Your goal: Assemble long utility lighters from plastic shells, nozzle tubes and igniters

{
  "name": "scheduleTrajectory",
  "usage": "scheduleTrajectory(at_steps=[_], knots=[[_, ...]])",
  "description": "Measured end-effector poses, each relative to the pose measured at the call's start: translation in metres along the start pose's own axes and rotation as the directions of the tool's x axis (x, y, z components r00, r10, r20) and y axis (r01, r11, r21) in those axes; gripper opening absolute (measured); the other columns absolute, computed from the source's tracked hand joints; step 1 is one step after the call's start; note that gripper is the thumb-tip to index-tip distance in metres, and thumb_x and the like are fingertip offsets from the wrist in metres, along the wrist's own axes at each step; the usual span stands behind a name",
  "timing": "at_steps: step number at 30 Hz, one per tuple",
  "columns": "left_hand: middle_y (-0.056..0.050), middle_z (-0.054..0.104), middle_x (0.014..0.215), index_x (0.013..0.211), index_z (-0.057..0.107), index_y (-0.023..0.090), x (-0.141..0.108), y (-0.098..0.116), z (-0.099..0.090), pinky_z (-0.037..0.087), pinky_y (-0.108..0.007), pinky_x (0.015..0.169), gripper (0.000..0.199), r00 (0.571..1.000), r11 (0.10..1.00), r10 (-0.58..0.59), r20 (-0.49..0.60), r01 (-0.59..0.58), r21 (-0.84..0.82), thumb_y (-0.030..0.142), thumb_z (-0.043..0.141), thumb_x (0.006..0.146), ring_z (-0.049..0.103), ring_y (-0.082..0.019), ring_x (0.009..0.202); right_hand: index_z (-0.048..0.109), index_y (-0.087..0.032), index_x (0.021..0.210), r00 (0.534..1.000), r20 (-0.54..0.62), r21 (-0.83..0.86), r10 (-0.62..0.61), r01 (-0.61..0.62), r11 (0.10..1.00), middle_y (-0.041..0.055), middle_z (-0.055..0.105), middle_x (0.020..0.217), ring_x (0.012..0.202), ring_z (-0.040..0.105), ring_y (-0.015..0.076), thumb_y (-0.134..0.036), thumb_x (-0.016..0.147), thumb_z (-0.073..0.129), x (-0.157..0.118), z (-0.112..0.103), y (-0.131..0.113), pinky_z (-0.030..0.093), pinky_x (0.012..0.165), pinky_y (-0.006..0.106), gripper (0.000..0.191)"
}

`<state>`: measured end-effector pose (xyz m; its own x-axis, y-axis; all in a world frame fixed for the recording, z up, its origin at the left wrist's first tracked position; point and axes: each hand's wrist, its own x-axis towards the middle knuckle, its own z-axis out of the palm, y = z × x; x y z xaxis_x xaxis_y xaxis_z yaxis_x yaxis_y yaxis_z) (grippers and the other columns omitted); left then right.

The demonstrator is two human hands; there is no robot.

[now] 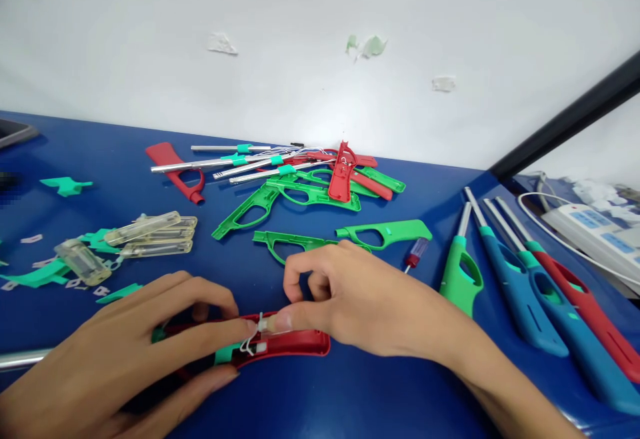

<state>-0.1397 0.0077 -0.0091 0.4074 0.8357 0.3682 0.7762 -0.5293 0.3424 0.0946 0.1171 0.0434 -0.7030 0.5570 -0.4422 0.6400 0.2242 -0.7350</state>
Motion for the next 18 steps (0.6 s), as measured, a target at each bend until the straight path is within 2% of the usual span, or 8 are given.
scheduleTrajectory(at_steps=[4,10,15,18], knots=[[-0.006,0.069,0.109,0.125,0.072,0.032,-0.0036,0.0004,0.001,0.058,-0.034,0.091,0.03,1.0,1.0,0.003,0.002,-0.003,0.016,0.045,0.062,0.1,0.063,-0.022,0.099,0.054,-0.024,0.079,1.0,-0.003,-0.003,-0.018,0.018,1.0,-0.0127,0.043,0.054,0.05,0.033,0.0064,-0.044,0.092,0.077,0.0005,-0.0002,0.001,0.023,0.043,0.021,0.033],[-0.001,0.068,0.112,0.127,0.068,0.041,-0.0081,0.0035,0.0022,0.053,-0.036,0.088,0.033,1.0,1.0,-0.013,0.0,0.013,0.018,0.032,0.041,0.11,0.061,-0.022,0.103,0.053,-0.024,0.079,1.0,-0.003,-0.021,-0.025,0.025,0.999,-0.0125,0.043,0.055,0.05,0.032,0.0066,-0.045,0.092,0.076,-0.0002,0.0006,0.0017,0.022,0.042,0.021,0.034],[0.003,0.069,0.118,0.136,0.062,0.044,-0.0081,0.0037,-0.0004,0.053,-0.034,0.087,0.034,0.999,0.999,-0.022,0.033,0.023,-0.024,0.033,0.043,0.11,0.062,-0.02,0.106,0.051,-0.024,0.079,1.0,0.02,-0.041,-0.014,0.015,0.999,-0.0114,0.044,0.056,0.052,0.033,0.008,-0.046,0.093,0.075,0.0009,-0.0006,0.0011,0.023,0.043,0.024,0.035],[0.001,0.07,0.121,0.139,0.059,0.041,-0.0092,0.0027,-0.0022,0.056,-0.035,0.087,0.036,0.997,1.0,0.0,0.08,0.0,0.01,0.031,0.042,0.11,0.064,-0.022,0.11,0.052,-0.025,0.079,1.0,0.026,-0.051,-0.008,0.01,0.999,-0.0109,0.045,0.057,0.052,0.034,0.0084,-0.044,0.093,0.075,0.0006,-0.0009,-0.0001,0.023,0.043,0.024,0.033]])
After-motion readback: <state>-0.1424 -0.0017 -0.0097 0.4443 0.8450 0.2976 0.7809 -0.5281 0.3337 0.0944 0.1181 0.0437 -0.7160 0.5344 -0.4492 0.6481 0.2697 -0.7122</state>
